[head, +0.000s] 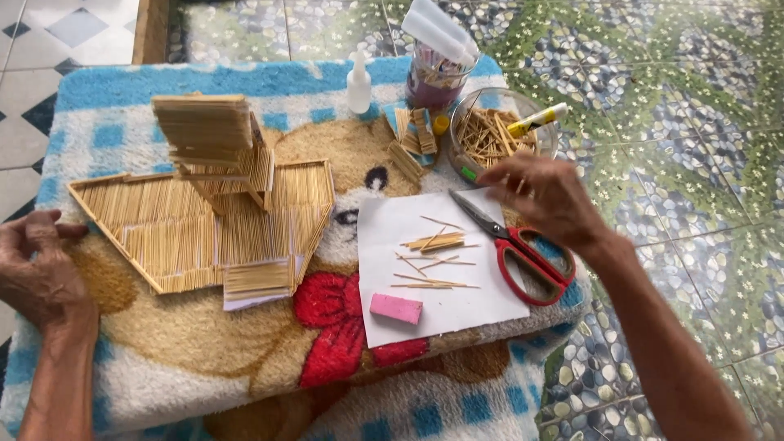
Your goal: Assembling a craft structure by gluing small wooden sticks together.
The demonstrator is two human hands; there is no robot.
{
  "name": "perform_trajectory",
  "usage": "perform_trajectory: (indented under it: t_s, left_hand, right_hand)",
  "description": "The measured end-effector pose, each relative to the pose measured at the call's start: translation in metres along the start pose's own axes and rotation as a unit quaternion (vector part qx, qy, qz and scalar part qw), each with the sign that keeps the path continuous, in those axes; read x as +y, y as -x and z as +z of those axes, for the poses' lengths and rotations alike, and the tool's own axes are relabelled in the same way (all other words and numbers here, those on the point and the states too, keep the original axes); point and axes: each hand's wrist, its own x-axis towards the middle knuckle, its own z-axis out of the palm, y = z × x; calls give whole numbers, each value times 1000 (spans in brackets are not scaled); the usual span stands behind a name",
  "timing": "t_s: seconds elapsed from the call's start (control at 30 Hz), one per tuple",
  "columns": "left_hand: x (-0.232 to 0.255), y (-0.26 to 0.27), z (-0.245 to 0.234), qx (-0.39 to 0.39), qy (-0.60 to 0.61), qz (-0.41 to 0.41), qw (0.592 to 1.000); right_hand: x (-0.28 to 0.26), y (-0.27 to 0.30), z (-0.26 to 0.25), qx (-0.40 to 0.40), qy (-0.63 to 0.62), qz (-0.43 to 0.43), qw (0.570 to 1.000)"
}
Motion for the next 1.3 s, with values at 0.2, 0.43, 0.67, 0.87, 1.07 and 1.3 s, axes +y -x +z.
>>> perform_trajectory:
  t_s: [0.2, 0.43, 0.67, 0.87, 1.07, 1.3]
  left_hand:
    - [-4, -2, 2, 33, -14, 72, 997]
    - [2, -1, -2, 34, -38, 110, 993]
    - [5, -2, -2, 44, -45, 126, 990]
    - [8, -6, -4, 62, -89, 108, 988]
    - [9, -6, -2, 65, -88, 86, 990]
    - [7, -8, -3, 67, -104, 86, 989]
  right_hand:
    - [-9, 15, 44, -11, 57, -5, 998]
    - [-20, 21, 44, -37, 77, -37, 996]
    - [-40, 32, 50, -73, 2, -19, 997]
    - [-70, 40, 64, -79, -25, -44, 996]
    - [-85, 48, 78, -58, 31, -54, 996]
    - [-54, 11, 73, 3, -22, 13, 1000]
